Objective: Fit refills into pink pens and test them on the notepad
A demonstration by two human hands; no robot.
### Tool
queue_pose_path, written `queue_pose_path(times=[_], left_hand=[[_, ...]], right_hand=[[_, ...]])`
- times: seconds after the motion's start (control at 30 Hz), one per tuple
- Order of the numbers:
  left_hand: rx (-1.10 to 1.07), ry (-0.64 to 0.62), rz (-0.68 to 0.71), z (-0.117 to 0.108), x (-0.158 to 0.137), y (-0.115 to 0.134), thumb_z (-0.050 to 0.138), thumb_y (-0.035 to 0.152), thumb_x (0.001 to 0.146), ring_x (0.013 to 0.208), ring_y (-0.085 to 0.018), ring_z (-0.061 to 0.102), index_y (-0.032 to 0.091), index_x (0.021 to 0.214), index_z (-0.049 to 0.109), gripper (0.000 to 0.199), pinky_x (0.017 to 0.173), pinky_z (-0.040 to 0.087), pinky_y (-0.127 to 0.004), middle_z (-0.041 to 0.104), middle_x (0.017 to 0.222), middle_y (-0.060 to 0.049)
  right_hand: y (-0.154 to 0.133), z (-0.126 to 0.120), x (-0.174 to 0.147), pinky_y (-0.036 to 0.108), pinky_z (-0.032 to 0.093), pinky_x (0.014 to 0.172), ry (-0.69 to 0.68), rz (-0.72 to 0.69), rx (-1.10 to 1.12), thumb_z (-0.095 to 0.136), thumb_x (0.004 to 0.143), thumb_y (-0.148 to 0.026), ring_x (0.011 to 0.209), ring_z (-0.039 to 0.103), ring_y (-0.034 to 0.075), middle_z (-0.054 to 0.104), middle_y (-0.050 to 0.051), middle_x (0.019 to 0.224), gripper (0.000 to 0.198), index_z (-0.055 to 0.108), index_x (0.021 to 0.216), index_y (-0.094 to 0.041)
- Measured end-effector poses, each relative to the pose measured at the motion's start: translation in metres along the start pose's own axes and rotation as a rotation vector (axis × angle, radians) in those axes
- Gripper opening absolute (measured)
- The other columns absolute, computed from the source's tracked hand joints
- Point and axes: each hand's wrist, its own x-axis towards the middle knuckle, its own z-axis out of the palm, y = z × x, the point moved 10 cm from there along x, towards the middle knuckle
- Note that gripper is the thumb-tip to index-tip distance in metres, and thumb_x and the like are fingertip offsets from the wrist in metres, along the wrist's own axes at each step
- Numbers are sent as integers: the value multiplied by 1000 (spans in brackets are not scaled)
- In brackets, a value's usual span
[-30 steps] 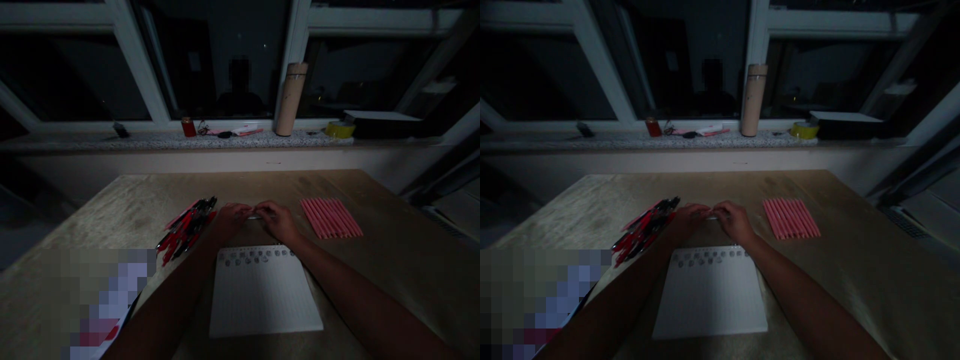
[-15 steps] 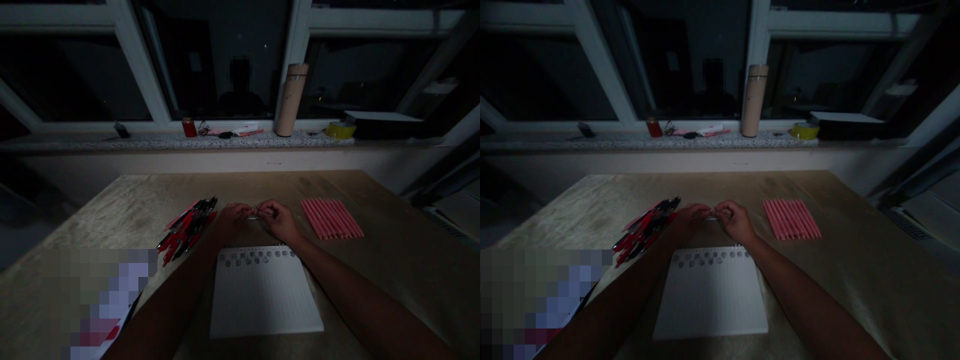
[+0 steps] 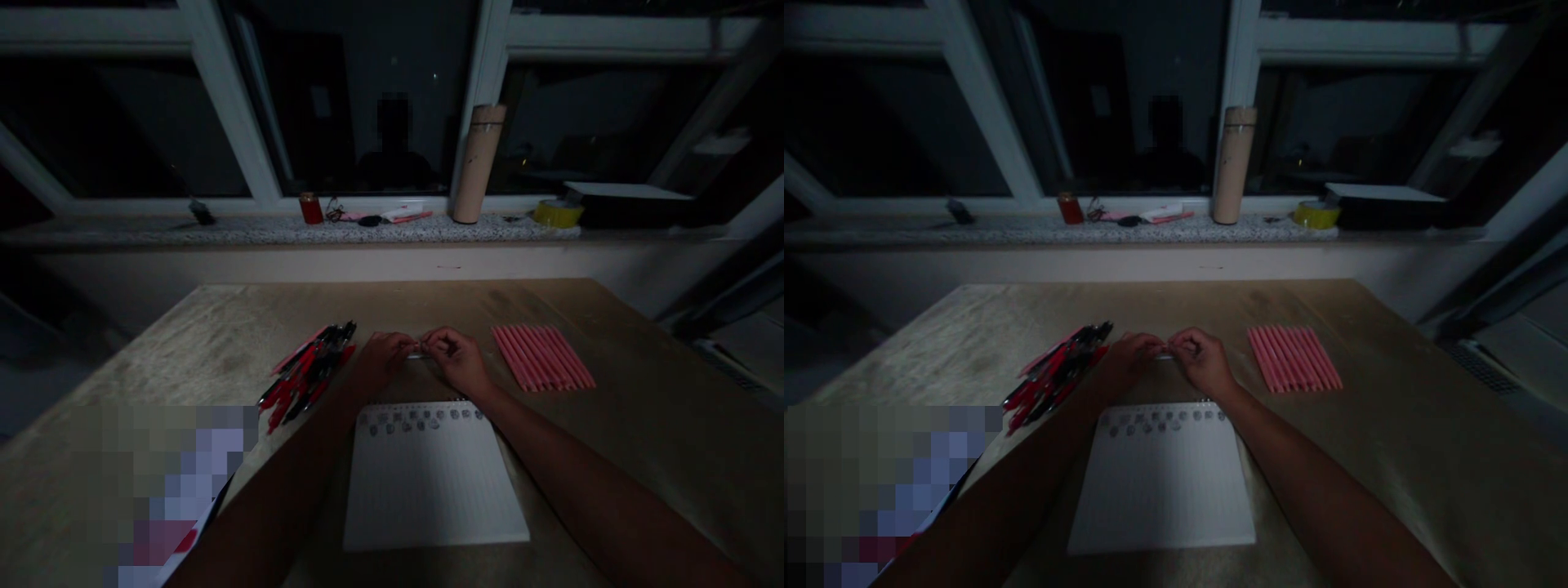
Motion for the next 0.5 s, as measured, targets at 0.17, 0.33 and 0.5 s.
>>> queue_pose_path(times=[0.17,0.33,0.5], left_hand=[[-11,12,-16,-1,-1,-1,42,39,90,88,-18,58,20,92,64,29,80,42,-29,69,90,-3],[-4,1,-11,1,-1,-2,39,38,91,83,-18,59,18,91,62,31,77,43,-29,68,88,-4],[-4,19,7,3,-2,-8,37,40,91,84,-17,58,19,93,61,32,78,43,-29,67,89,-4]], right_hand=[[0,0,0,30,54,74,4,23,-12,69,71,-33,73,65,15,67,3,78,18,57,72,-19],[2,0,0,29,54,70,-2,26,-25,69,72,-33,72,65,16,67,4,77,17,59,74,-19],[6,0,0,29,54,69,-2,52,-41,68,72,-34,71,66,16,67,3,75,18,60,76,-19]])
